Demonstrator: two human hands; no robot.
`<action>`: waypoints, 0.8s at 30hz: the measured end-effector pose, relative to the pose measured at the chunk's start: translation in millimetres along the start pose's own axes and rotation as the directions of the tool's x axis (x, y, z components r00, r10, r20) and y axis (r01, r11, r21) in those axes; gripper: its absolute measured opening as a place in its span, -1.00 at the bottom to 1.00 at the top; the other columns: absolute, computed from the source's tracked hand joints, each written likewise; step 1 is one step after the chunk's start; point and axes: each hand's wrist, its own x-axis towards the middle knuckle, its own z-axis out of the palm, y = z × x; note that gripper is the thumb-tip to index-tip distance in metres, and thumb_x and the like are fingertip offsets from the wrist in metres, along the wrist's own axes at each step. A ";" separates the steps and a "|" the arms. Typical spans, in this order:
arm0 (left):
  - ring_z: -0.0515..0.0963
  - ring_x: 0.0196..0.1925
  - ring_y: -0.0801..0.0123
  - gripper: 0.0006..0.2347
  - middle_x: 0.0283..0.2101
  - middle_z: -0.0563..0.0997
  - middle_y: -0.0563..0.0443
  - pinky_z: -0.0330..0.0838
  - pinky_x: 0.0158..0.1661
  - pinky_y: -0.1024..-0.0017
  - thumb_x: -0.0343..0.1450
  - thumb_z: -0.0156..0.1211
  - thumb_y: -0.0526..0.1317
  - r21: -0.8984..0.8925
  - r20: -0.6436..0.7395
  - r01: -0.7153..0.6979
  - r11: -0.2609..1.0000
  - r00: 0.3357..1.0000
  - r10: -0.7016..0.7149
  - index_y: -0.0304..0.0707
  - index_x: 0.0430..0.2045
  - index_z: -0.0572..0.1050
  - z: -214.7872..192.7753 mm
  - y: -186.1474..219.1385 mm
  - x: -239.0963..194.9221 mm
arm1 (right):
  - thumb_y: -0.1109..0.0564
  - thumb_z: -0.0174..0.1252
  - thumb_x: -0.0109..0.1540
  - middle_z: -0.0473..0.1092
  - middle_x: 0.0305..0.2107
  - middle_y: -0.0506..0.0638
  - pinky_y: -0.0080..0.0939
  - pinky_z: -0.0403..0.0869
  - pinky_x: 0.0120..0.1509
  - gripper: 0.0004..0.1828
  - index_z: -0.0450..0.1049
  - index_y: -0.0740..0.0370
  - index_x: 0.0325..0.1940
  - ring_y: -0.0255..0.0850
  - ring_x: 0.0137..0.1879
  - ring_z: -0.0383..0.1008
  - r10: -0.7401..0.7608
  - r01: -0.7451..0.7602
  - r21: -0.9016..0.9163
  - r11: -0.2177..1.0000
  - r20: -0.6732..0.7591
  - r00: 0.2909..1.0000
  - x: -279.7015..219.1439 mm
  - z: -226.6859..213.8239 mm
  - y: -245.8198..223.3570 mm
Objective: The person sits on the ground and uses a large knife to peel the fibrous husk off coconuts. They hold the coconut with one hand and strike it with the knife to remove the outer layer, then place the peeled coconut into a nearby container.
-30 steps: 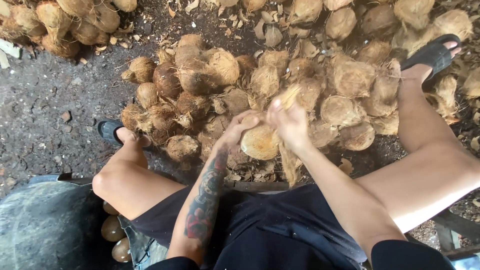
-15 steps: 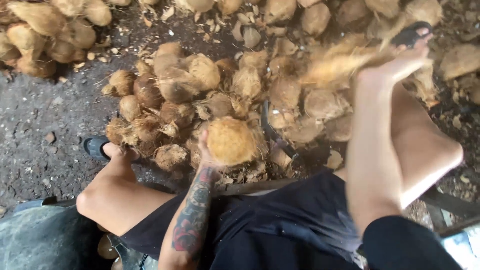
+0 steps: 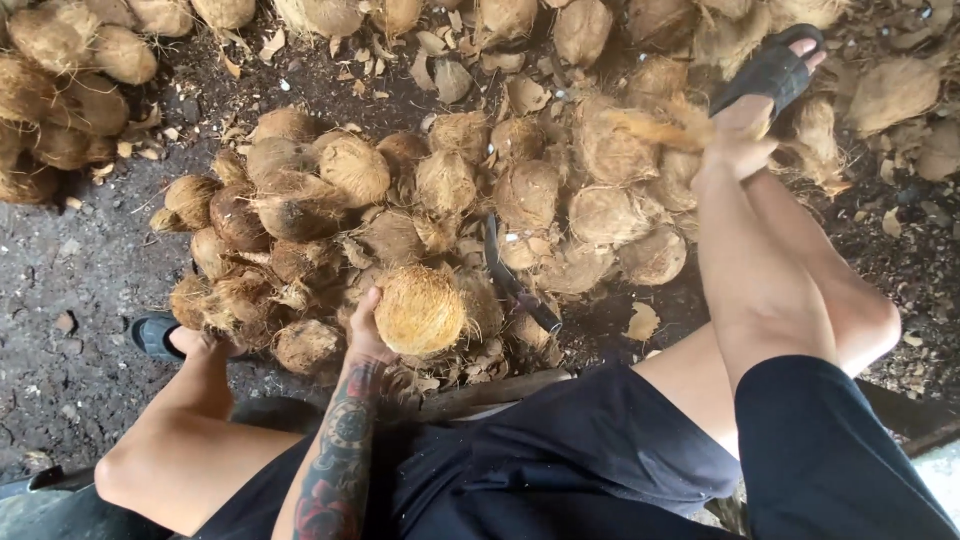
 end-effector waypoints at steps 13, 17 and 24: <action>0.57 0.23 -0.26 -0.27 0.25 0.55 -0.46 0.35 0.29 -0.27 0.27 0.23 0.27 -0.152 -0.319 -0.049 0.987 0.948 -0.003 -0.22 0.26 0.48 -0.9 44.4 -28.8 | 0.50 0.29 -0.02 0.25 -0.25 0.03 -0.07 0.24 0.16 -0.50 0.35 0.23 -0.07 -0.05 -0.11 0.33 -0.759 0.795 0.227 0.563 -0.239 0.606 -179.8 -52.8 -60.6; 0.59 0.21 -0.21 -0.31 0.20 0.60 -0.37 0.42 0.25 -0.20 0.28 0.27 0.24 -0.250 -0.303 -0.050 0.967 0.953 -0.029 -0.25 0.22 0.53 8.1 38.1 -37.0 | 0.12 0.32 0.10 0.62 -0.23 0.06 0.07 0.44 0.24 -0.81 0.64 0.09 -0.21 0.10 0.11 0.62 -0.469 0.712 0.046 0.701 0.782 0.411 -335.3 -78.5 -21.8; 0.57 0.25 -0.29 -0.21 0.26 0.54 -0.41 0.41 0.25 -0.34 0.26 0.23 0.34 -0.337 -0.105 -0.080 0.938 0.993 0.047 -0.23 0.31 0.46 45.4 82.8 -66.9 | -0.25 0.26 0.20 0.47 0.21 0.37 0.22 0.40 0.52 -0.07 0.07 0.26 0.46 0.21 0.43 0.43 0.040 0.889 -0.132 0.438 0.991 0.127 -370.0 -42.1 67.6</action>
